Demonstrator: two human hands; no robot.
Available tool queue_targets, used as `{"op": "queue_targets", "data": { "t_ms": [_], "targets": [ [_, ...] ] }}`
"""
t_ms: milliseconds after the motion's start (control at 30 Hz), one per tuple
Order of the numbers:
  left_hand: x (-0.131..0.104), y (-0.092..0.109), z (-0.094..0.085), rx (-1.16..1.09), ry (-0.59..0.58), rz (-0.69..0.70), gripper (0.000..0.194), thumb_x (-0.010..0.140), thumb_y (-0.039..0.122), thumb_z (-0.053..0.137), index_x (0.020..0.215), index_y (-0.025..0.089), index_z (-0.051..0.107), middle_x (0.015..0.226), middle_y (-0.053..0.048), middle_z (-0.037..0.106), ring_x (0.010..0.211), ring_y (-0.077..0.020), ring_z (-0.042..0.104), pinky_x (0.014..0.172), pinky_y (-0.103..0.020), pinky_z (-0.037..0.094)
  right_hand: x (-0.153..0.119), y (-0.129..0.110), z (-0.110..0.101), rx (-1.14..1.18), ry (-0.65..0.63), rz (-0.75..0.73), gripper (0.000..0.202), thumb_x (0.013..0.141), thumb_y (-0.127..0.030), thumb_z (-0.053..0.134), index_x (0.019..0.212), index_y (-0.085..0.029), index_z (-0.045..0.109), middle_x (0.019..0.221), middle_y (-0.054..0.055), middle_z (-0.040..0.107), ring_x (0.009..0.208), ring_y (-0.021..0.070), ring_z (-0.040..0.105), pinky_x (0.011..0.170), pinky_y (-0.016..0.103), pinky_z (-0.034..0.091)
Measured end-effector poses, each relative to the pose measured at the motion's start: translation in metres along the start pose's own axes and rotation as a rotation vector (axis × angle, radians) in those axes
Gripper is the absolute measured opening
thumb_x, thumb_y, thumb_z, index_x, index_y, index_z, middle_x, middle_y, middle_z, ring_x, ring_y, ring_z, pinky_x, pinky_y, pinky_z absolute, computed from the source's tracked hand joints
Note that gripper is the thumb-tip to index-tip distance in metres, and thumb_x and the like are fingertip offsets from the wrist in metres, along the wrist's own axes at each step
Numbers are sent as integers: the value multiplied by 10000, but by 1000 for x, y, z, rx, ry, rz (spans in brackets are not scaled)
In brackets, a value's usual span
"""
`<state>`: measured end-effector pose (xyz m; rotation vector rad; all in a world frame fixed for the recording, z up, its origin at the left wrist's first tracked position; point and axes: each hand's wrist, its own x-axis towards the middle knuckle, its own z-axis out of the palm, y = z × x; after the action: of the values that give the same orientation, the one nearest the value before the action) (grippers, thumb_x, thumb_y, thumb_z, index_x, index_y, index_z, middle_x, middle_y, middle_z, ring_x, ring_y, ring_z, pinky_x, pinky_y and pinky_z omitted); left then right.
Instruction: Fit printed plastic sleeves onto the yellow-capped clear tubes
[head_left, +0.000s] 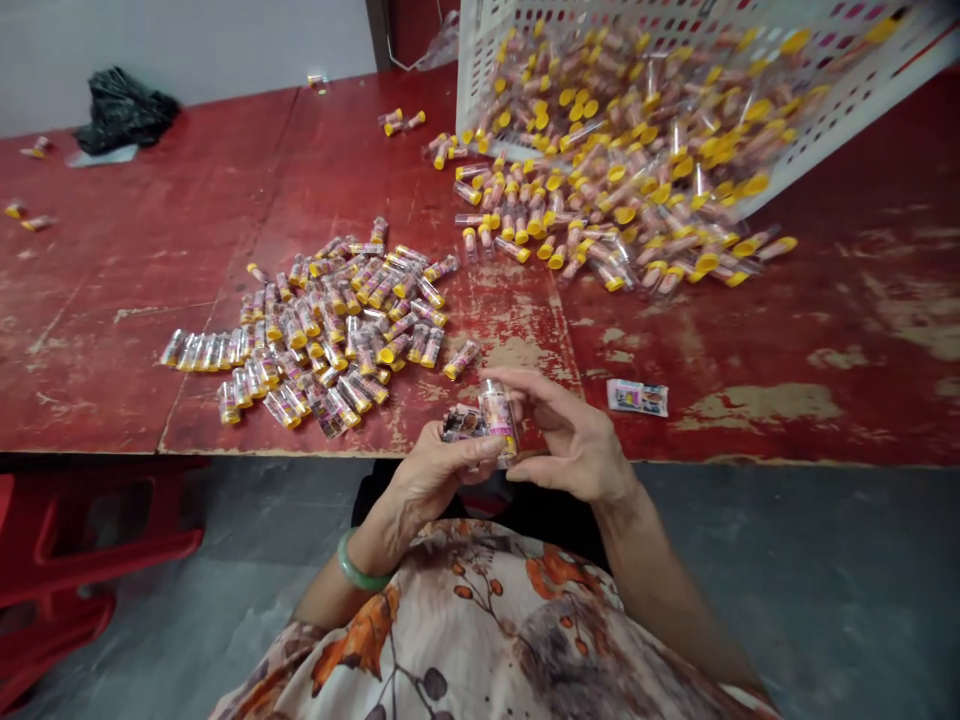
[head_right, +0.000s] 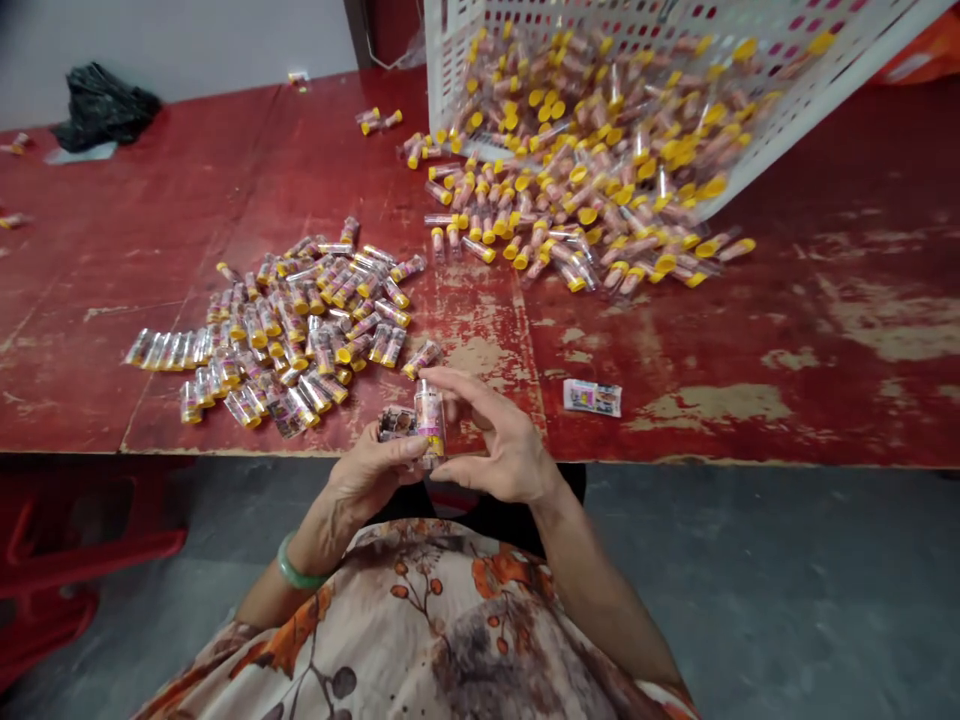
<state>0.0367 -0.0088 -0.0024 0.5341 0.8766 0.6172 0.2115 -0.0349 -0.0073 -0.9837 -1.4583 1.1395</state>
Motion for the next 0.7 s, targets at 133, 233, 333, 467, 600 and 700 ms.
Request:
{"op": "queue_targets", "data": {
  "t_ms": [133,233,333,467,600,700],
  "targets": [
    [0,3,4,-15,14,-41,329,504,288,858,677,111,640,609,7,561,512,-63,462,485,-201,336,-5,7,8,48,39,3,761,649,-275,798,1331,-250,462,1354,90,491,1191,286,514,1006,433,445],
    [0,4,5,-8,8,-34,323,506,296,857,657,111,639,581,20,537,493,-49,429,480,-199,316,-8,9,10,45,80,-13,747,649,-248,795,1322,-242,471,1361,102,491,1208,291,506,1020,448,435],
    [0,4,5,36,13,-12,322,527,310,848,688,114,651,594,20,527,510,-55,430,493,-207,316,-8,10,12,29,100,-78,733,657,-216,781,1321,-252,473,1382,97,477,1288,306,433,1076,493,371],
    [1,3,5,109,-9,43,325,558,333,832,728,118,658,584,28,499,517,-59,407,490,-215,281,-6,7,16,-13,137,-148,660,681,-139,712,1294,-262,502,1383,86,477,1310,308,408,1087,527,348],
    [0,3,5,153,-45,99,310,586,344,816,719,121,647,561,39,473,496,-50,360,475,-223,234,-6,5,20,-51,184,-186,642,666,-77,650,1266,-270,528,1360,72,501,1281,306,446,1066,529,378],
    [0,3,3,175,-42,111,316,585,360,814,696,121,639,559,38,479,501,-53,359,486,-229,240,-6,5,21,-80,196,-202,656,651,-61,630,1264,-272,529,1353,67,508,1275,307,454,1061,532,383]
  ]
}}
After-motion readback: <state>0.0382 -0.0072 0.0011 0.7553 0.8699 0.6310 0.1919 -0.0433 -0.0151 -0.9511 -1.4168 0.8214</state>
